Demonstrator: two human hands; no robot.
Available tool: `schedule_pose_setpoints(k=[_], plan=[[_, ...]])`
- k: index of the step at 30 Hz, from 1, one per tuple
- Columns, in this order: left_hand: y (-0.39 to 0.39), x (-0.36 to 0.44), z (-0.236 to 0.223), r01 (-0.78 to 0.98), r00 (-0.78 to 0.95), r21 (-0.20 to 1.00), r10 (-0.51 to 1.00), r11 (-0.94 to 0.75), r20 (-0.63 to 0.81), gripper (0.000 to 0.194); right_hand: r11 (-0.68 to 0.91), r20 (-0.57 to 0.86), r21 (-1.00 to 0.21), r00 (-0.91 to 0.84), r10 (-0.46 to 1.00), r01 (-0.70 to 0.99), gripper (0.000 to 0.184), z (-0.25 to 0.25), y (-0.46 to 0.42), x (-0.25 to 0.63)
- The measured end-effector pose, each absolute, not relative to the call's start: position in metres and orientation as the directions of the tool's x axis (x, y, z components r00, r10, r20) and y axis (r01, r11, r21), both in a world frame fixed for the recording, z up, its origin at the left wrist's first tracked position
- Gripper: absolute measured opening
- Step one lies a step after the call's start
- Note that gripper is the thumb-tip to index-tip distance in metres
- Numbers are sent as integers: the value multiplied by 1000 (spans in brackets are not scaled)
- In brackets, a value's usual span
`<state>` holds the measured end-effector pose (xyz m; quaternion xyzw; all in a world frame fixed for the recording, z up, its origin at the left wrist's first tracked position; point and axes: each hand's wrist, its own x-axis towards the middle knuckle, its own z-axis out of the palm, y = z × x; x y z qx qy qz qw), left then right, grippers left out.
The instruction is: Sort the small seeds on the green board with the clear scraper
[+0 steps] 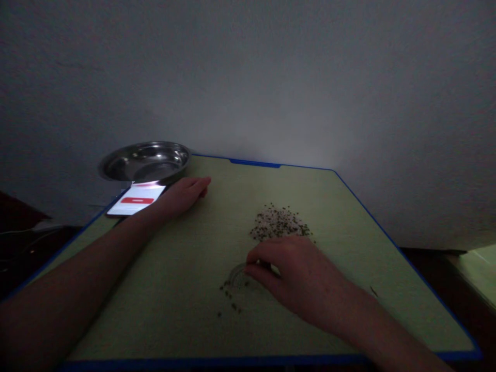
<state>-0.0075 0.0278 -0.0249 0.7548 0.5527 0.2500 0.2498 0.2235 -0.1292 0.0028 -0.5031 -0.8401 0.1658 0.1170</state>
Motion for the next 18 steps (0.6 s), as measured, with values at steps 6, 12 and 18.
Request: schedule_pose_setpoints(k=[6,12,18], plan=[[26,-7,-24,698,271,664,957,-269,103,45,385,81,-399,-386,919,832,19,12,-128,236],[27,-7,-24,700,273,658,955,-278,113,45,351,102,-428,-341,935,833,19,15,-122,241],[27,-8,-25,699,271,661,956,-274,110,45,372,100,-439,-367,925,818,17,8,-112,229]])
